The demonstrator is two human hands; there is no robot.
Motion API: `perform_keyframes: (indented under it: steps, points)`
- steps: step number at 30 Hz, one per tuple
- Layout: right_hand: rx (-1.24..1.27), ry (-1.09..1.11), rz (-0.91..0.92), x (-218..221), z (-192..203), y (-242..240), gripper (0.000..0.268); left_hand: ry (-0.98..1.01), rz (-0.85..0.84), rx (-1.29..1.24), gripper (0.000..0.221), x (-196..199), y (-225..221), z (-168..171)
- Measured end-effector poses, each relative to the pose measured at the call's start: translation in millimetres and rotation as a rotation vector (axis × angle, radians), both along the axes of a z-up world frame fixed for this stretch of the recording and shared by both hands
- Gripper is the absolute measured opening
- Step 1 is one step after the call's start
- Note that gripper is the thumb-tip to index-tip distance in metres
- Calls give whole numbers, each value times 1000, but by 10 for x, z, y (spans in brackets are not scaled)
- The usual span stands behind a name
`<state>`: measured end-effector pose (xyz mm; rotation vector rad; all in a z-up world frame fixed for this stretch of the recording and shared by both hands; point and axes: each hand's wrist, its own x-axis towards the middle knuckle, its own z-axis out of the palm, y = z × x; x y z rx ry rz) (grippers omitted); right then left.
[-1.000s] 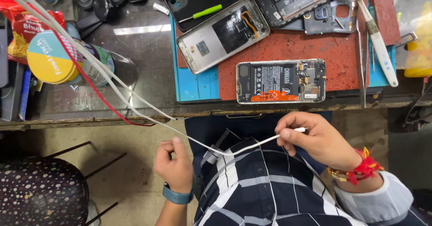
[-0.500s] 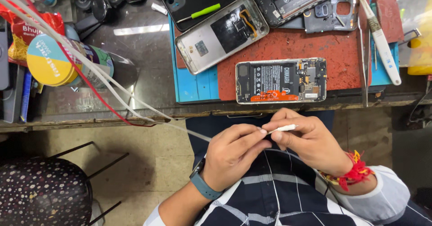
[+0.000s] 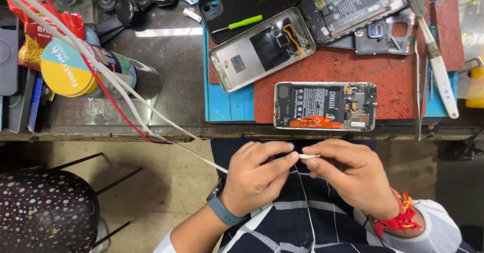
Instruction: The person removes a battery from a mobile phone chassis, connects a charging cable, and carefully applies a decorative skin to a phone back cover by hand.
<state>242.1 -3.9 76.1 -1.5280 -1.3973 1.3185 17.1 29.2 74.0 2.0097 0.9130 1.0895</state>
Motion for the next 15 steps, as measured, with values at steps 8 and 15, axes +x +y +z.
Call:
perform_keyframes:
  steps: [8, 15]
  points:
    - [633, -447, 314, 13, 296, 294, 29, -58, -14, -139, 18, -160, 46, -21]
    - [705, -971, 384, 94, 414, 774, 83, 45, 50, 8, 26, -464, 233, 5]
